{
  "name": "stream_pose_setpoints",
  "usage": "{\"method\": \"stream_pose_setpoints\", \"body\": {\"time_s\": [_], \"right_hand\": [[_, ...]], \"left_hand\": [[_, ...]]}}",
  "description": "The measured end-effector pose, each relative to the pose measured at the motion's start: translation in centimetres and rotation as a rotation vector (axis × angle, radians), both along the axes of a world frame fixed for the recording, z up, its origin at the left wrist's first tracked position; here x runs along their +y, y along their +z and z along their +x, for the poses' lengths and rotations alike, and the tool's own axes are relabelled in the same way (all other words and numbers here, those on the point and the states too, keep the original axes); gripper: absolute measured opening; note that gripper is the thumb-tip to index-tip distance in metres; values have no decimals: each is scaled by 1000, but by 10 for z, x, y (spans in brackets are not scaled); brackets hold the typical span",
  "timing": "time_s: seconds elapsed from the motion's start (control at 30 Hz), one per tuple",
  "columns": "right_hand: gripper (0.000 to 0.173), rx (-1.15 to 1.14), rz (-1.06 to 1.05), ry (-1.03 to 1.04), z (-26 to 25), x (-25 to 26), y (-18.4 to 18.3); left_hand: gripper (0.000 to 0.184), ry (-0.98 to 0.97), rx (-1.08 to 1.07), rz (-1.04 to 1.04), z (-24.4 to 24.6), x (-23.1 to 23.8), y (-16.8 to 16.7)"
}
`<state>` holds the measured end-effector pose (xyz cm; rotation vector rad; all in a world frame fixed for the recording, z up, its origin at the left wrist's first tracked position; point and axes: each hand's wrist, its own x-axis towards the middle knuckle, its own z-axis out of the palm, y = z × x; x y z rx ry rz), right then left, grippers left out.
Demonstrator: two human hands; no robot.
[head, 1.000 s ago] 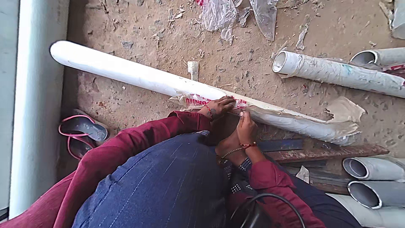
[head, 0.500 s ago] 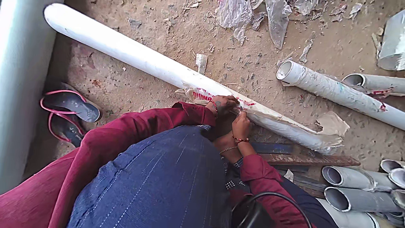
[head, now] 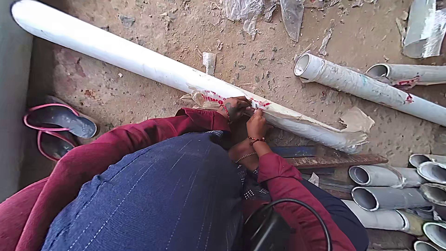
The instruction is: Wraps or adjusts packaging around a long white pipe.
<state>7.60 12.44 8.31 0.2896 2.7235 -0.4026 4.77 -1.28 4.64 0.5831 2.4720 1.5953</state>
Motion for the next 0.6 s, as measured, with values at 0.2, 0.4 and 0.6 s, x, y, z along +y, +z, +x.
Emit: {"method": "stream_pose_setpoints", "body": {"time_s": [0.2,0.4,0.6], "right_hand": [[27,144,9,42,12,7,-8],[25,249,-142,-16,23,13,-10],[29,126,22,75,8,13,-10]], "left_hand": [[17,27,-64,0,-9,-3,17],[17,-106,227,61,6,-16,-21],[17,-161,313,-125,12,-19,-24]]}}
